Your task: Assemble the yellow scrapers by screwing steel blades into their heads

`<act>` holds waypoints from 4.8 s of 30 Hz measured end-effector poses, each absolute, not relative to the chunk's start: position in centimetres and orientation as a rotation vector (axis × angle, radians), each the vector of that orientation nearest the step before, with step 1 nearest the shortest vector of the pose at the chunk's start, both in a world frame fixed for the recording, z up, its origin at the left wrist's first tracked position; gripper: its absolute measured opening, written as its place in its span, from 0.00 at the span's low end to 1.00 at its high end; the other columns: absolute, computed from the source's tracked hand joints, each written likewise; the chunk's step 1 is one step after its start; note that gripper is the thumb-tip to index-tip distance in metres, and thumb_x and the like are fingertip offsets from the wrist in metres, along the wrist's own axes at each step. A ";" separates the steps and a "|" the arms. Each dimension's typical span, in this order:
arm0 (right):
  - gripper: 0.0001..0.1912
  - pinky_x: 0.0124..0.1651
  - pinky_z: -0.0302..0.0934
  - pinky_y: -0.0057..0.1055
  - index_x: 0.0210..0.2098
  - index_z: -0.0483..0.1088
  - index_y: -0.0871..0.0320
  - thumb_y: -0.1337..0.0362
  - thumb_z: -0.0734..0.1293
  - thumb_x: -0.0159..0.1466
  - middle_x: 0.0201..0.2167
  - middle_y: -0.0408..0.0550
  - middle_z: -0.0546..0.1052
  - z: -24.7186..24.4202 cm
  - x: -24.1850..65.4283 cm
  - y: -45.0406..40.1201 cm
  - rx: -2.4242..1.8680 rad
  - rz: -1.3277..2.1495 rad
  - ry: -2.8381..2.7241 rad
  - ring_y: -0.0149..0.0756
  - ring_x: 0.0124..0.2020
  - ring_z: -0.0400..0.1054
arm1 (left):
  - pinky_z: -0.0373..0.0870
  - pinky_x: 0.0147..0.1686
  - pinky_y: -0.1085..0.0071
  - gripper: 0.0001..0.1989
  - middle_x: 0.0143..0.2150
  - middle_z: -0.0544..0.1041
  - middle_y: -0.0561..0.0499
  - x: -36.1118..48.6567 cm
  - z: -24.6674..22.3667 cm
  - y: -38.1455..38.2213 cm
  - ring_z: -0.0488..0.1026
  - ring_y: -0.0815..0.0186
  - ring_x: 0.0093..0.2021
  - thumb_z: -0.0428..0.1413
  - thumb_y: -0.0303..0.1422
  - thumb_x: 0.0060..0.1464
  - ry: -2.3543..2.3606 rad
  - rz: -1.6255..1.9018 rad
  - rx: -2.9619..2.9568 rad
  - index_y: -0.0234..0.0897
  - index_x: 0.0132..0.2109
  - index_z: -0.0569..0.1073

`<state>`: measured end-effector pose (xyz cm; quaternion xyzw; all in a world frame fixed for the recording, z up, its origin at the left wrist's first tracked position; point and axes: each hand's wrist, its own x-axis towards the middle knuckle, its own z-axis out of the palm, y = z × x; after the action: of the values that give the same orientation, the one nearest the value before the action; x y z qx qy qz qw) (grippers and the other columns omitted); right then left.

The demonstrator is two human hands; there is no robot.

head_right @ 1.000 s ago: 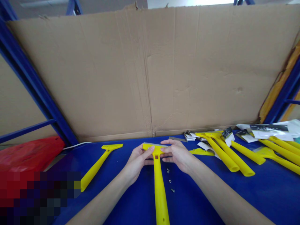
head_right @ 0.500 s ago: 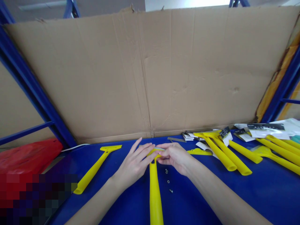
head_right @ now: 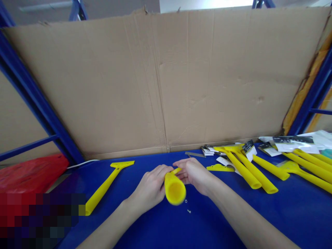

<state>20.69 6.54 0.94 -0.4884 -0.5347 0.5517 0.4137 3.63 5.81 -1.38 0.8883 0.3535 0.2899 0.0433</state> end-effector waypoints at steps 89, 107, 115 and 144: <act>0.11 0.31 0.58 0.30 0.37 0.71 0.56 0.59 0.66 0.56 0.30 0.46 0.73 -0.3 21.6 6.6 -1.402 0.281 -1.822 0.36 0.30 0.67 | 0.66 0.12 0.78 0.12 0.31 0.71 0.48 4.1 -1.3 6.7 0.71 0.67 0.27 0.59 0.30 0.44 0.931 0.891 1.171 0.30 0.38 0.70; 0.06 0.32 0.60 0.29 0.33 0.74 0.56 0.63 0.65 0.61 0.32 0.47 0.75 -0.8 20.1 6.2 -1.444 -0.044 -2.025 0.35 0.30 0.70 | 0.65 0.13 0.78 0.14 0.30 0.71 0.49 4.3 -1.4 6.6 0.70 0.68 0.27 0.61 0.33 0.42 0.896 0.880 1.194 0.30 0.37 0.72; 0.13 0.26 0.55 0.26 0.34 0.74 0.56 0.70 0.58 0.63 0.36 0.47 0.73 -0.8 20.2 5.2 -1.234 -0.448 -2.340 0.30 0.27 0.68 | 0.64 0.13 0.80 0.12 0.28 0.71 0.49 4.2 -1.3 6.6 0.70 0.69 0.26 0.60 0.32 0.41 0.894 0.898 1.161 0.30 0.35 0.72; 0.21 0.37 0.63 0.41 0.49 0.68 0.62 0.59 0.63 0.59 0.40 0.61 0.78 1.9 26.5 4.3 -2.036 -0.170 -2.297 0.54 0.41 0.73 | 0.65 0.12 0.79 0.07 0.30 0.72 0.47 4.1 -1.0 6.7 0.71 0.68 0.26 0.53 0.23 0.51 1.058 1.017 1.019 0.28 0.40 0.67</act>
<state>26.49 4.33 1.90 -0.6619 -0.7467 -0.0554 0.0337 4.08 6.68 -1.00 0.4443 0.4614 0.4437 0.6268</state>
